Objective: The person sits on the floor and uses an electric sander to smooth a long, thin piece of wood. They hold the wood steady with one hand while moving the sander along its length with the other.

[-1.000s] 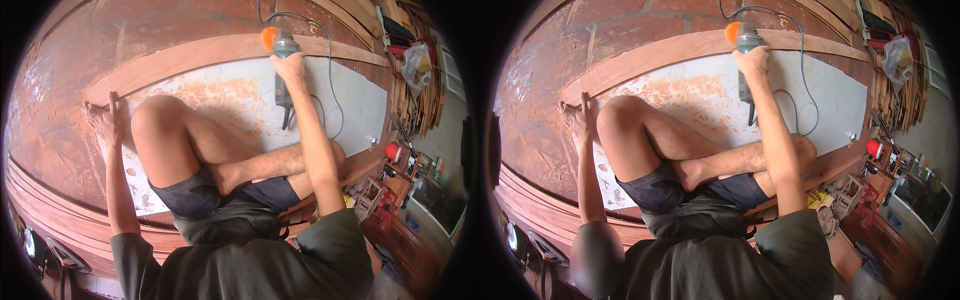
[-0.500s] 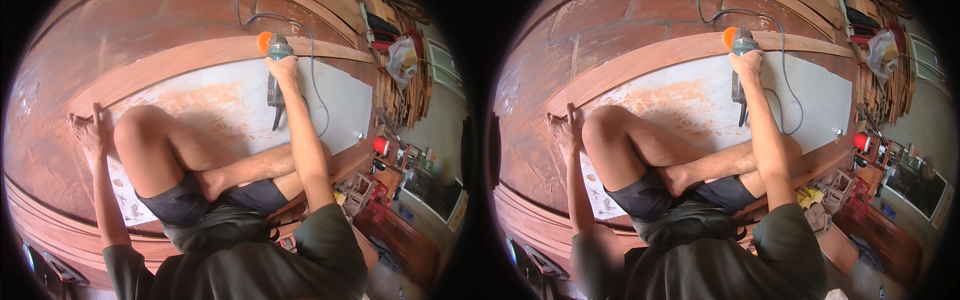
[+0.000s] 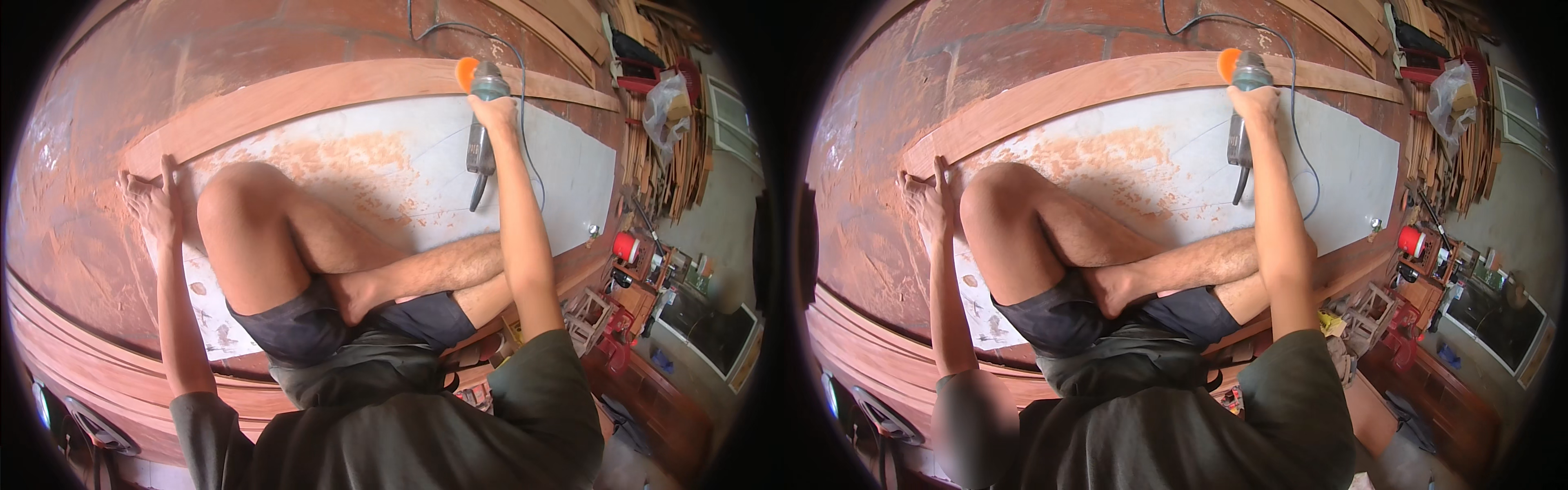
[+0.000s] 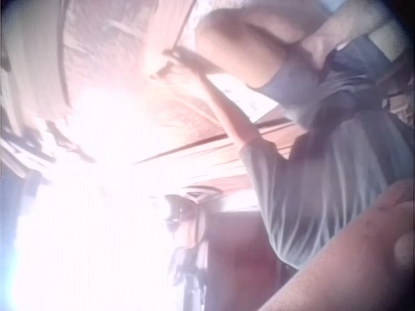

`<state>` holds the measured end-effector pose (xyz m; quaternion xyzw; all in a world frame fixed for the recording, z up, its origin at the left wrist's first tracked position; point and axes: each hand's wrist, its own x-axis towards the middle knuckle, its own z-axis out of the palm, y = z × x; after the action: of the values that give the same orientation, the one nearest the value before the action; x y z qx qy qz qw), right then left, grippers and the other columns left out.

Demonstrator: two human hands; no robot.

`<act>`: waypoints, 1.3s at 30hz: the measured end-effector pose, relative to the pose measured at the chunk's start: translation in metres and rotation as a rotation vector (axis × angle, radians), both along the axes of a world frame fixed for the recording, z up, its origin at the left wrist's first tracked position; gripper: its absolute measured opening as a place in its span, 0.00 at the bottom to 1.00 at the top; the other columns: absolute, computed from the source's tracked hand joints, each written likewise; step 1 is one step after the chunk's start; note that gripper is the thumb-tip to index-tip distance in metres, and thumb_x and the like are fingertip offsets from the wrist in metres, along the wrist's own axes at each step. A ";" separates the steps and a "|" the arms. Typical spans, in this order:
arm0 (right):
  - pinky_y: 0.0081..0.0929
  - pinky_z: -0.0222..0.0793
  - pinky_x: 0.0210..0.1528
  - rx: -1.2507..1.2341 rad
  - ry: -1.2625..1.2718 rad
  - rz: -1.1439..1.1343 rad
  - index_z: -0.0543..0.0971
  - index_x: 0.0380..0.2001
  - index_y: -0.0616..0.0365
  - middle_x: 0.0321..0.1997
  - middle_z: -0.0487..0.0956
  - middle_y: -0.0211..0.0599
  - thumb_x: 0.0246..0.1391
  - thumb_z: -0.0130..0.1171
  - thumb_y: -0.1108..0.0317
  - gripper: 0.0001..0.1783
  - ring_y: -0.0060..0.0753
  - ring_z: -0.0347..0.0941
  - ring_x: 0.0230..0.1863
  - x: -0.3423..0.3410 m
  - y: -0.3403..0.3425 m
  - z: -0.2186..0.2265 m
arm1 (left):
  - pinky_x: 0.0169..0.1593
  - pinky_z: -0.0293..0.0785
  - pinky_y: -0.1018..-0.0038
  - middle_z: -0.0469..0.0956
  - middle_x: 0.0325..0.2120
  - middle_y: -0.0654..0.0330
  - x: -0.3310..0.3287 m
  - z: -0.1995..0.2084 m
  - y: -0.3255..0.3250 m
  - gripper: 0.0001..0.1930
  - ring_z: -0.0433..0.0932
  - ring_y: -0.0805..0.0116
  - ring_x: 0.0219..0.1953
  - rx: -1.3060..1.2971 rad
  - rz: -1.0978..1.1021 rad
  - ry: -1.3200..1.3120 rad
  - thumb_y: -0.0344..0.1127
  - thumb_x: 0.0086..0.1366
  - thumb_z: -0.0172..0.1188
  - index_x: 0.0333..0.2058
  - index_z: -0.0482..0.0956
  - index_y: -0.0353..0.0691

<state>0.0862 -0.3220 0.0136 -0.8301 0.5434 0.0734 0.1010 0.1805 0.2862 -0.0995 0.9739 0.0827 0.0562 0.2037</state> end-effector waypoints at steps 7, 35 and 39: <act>0.40 0.76 0.60 0.067 -0.062 0.083 0.60 0.62 0.85 0.55 0.79 0.67 0.40 0.75 0.48 0.59 0.56 0.80 0.56 0.012 0.063 -0.002 | 0.79 0.36 0.58 0.46 0.75 0.41 -0.002 0.001 -0.001 0.57 0.39 0.49 0.79 0.035 0.005 0.010 0.76 0.67 0.48 0.70 0.50 0.22; 0.41 0.78 0.57 0.154 -0.063 0.215 0.64 0.58 0.81 0.52 0.81 0.67 0.43 0.73 0.53 0.49 0.58 0.82 0.53 0.031 0.158 0.019 | 0.79 0.36 0.55 0.48 0.74 0.38 -0.001 0.008 0.005 0.56 0.39 0.47 0.79 0.032 0.003 0.025 0.72 0.67 0.52 0.68 0.51 0.19; 0.43 0.79 0.56 0.261 -0.108 0.308 0.62 0.58 0.81 0.50 0.81 0.69 0.47 0.70 0.57 0.46 0.59 0.82 0.53 0.027 0.193 0.014 | 0.79 0.35 0.56 0.48 0.75 0.39 0.000 0.006 0.000 0.56 0.39 0.47 0.79 0.017 -0.008 0.034 0.73 0.67 0.52 0.69 0.52 0.21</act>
<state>0.1134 -0.1287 0.0276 -0.8861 0.3895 0.1132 0.2244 0.1809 0.2864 -0.0938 0.9768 0.0817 0.0395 0.1942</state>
